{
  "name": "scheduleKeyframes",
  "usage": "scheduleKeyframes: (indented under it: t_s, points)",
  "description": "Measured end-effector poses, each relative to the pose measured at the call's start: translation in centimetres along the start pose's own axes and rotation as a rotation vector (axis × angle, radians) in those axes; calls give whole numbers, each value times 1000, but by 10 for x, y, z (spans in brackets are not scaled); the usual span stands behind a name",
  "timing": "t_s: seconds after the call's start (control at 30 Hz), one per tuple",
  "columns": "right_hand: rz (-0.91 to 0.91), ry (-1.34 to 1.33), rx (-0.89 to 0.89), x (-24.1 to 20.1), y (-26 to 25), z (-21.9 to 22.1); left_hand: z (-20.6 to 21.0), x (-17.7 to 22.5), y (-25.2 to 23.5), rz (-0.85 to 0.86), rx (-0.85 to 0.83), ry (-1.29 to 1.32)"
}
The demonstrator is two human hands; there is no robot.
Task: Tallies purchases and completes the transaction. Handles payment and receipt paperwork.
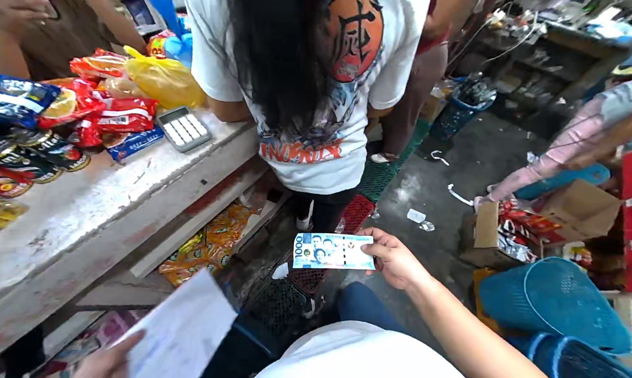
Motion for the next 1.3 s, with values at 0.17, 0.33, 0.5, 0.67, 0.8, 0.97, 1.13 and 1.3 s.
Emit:
scheduleKeyframes:
  t_s: [0.17, 0.33, 0.5, 0.67, 0.8, 0.97, 1.13, 1.3]
  points:
    - [-28, -70, 76, 1, 18, -59, 133, 110, -28, 257, -247, 122]
    - [-63, -166, 164, 3, 35, -151, 240, 264, -23, 401, -549, 181]
    - [-94, -159, 323, 2, 61, -277, 340, 404, 0, 288, -840, 359]
    - [-187, -51, 485, -8, 82, -396, 431, 495, 7, 126, -921, 428]
    - [-211, -53, 594, -9, 85, -472, 507, 516, -10, 143, -837, 407]
    - [-199, -136, 674, -14, 65, -545, 588, 518, -57, 348, -714, 11]
    - [-135, -168, 715, -26, 11, -619, 652, 499, -125, 371, -717, -529]
    - [-90, -215, 837, -51, -34, -690, 703, 444, -185, 89, -771, -362]
Point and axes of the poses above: each hand's wrist, its own y-axis away from the middle knuckle, its own z-axis out of the palm, x = y × z, the point moved 5 cm from there along -y, towards the middle knuckle, and after that the axes turned 11 degrees about -z, right-handed, at the moved point
